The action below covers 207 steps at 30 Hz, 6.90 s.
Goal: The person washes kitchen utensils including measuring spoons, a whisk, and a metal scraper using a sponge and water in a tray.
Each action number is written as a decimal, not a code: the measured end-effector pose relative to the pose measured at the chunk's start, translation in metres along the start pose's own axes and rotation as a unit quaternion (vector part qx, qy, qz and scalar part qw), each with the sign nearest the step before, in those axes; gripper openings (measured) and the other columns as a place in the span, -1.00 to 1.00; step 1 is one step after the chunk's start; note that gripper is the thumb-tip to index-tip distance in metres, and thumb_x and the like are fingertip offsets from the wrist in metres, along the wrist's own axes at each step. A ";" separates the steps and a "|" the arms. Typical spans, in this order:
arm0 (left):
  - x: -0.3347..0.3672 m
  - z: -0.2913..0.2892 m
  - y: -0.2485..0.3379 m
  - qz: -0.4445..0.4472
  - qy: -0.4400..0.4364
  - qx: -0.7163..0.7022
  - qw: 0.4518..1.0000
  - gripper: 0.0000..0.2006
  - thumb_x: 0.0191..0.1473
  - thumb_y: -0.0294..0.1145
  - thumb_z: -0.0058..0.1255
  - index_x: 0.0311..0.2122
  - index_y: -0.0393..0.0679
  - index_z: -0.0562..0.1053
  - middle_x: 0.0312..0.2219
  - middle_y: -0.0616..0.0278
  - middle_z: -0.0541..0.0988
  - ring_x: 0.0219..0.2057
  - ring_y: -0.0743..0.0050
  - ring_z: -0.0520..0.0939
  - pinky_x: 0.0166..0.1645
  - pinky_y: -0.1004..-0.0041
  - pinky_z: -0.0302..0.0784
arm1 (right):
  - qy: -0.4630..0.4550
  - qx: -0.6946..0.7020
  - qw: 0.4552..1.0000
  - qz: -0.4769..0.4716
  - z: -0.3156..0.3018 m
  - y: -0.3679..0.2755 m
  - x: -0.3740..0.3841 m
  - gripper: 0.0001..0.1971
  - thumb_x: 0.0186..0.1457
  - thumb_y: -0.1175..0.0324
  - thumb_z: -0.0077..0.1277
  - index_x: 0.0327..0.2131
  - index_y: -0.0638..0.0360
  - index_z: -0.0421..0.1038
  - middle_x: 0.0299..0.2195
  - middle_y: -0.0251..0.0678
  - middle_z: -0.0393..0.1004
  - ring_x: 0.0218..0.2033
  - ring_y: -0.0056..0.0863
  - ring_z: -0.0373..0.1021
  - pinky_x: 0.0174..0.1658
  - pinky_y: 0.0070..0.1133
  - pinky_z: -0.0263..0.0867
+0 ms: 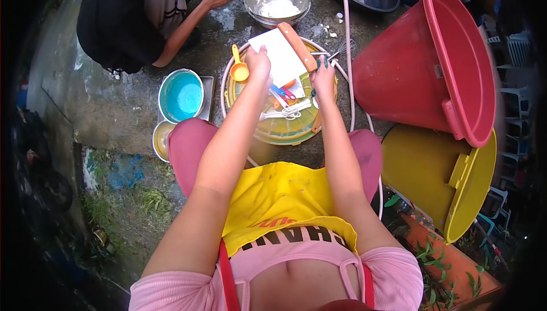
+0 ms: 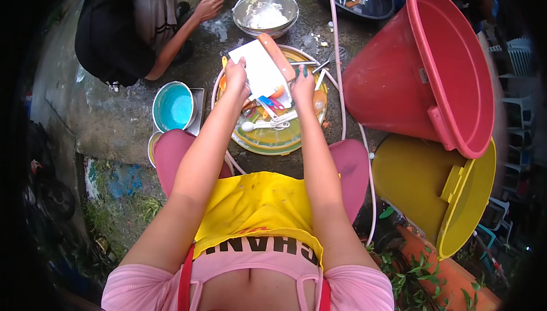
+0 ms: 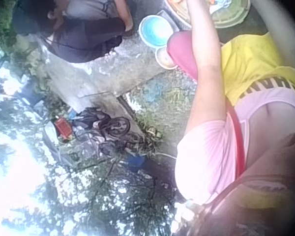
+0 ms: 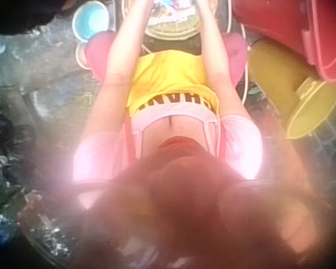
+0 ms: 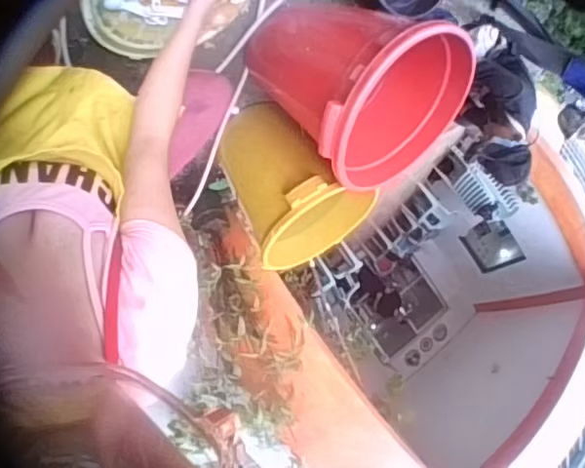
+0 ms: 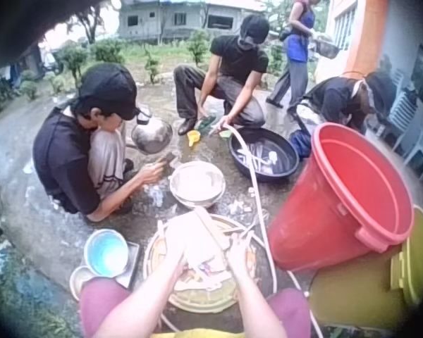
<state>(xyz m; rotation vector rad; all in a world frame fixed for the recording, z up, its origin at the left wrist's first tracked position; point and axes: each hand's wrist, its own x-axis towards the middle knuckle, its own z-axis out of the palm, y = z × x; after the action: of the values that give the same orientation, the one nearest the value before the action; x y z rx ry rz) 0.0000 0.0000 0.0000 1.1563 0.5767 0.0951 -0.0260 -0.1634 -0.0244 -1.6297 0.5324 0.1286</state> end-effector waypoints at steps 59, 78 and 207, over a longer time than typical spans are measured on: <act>-0.036 -0.152 0.068 -0.052 -0.188 0.370 0.909 -0.76 0.13 -0.38 -0.23 -0.11 -0.20 0.31 -0.23 0.28 0.51 -0.32 0.59 0.53 -0.30 0.61 0.40 | 0.131 0.317 0.932 -0.117 -0.114 -0.097 0.273 -0.75 0.21 0.36 -0.42 -0.19 0.34 0.19 -0.22 0.00 0.31 -0.29 -0.24 0.39 -0.27 -0.44 0.42; -0.022 -0.107 -0.142 0.206 -0.051 0.683 0.699 -0.65 -0.16 -0.41 0.05 -0.15 -0.03 0.37 -0.17 0.14 0.37 -0.08 0.15 0.34 -0.04 0.17 0.27 | 0.024 -0.503 0.863 0.027 -0.017 0.164 0.021 -0.73 0.13 0.23 -0.30 -0.18 0.08 0.33 -0.15 -0.05 0.31 -0.13 -0.05 0.24 -0.07 -0.34 0.17; -0.017 -0.024 -0.075 -0.149 -0.301 -0.033 0.941 -0.68 -0.02 -0.63 -0.17 -0.10 -0.14 0.31 -0.44 0.37 0.45 -0.57 0.73 0.39 -0.56 0.71 0.30 | -0.071 -0.454 0.814 -0.354 0.052 0.018 0.036 -0.67 0.16 0.26 -0.33 -0.10 0.17 0.32 -0.01 -0.15 0.29 0.04 -0.15 0.19 0.05 -0.31 0.10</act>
<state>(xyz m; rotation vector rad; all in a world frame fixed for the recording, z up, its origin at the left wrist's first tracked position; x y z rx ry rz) -0.0419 -0.0175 -0.0662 0.9537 0.1927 -0.4852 0.0096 -0.1235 -0.0623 -2.6258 -0.3694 -0.0759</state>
